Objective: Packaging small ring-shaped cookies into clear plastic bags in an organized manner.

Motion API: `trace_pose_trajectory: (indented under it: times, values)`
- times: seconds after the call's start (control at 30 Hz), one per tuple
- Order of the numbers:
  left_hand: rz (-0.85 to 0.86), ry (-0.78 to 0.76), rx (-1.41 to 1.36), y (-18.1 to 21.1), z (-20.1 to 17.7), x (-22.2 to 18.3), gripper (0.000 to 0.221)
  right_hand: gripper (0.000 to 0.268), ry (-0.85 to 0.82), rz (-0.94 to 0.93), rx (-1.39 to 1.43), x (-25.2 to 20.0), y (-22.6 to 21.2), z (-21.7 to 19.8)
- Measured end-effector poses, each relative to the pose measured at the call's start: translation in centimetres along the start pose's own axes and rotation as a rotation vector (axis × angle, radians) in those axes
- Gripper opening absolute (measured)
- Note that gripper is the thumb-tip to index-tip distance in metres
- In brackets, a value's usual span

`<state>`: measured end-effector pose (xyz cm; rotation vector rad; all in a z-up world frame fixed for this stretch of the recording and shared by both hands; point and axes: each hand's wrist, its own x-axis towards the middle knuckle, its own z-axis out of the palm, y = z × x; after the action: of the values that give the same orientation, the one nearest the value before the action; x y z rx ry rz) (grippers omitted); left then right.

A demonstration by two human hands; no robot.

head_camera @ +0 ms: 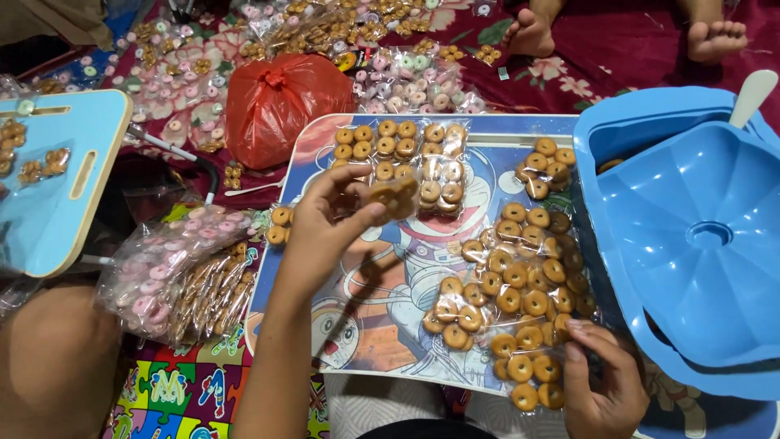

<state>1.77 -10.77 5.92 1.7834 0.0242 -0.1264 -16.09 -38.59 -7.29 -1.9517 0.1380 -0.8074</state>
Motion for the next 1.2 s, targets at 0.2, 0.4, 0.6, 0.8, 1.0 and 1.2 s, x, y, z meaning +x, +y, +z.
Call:
trace_pose_trajectory:
  times: [0.2, 0.4, 0.6, 0.8, 1.0, 1.2]
  values:
    - [0.057, 0.033, -0.283, -1.3, -1.6, 0.4, 0.026, 0.016, 0.011, 0.009, 0.004, -0.1, 0.1, 0.2]
    - [-0.008, 0.060, -0.427, -1.4, -2.7, 0.0, 0.028, 0.014, 0.029, 0.000, 0.023, -0.1, 0.2, 0.5]
    - [0.090, 0.257, -0.267, 0.0, -5.9, -1.5, 0.023, 0.018, -0.011, 0.112, -0.063, -0.3, -0.7, 0.1]
    - [0.020, 0.487, -0.020, -2.1, -10.2, -1.4, 0.037, 0.019, -0.025, 0.123, -0.075, -0.2, -0.4, 0.1]
    - [-0.108, 0.451, 0.081, -7.4, -11.8, 0.4, 0.037, 0.016, -0.025, 0.100, -0.101, -0.1, -0.4, 0.1]
    - [-0.112, 0.453, 0.101, -7.4, -11.0, 0.3, 0.040, 0.017, -0.036, 0.087, -0.154, 0.1, -1.1, 0.1]
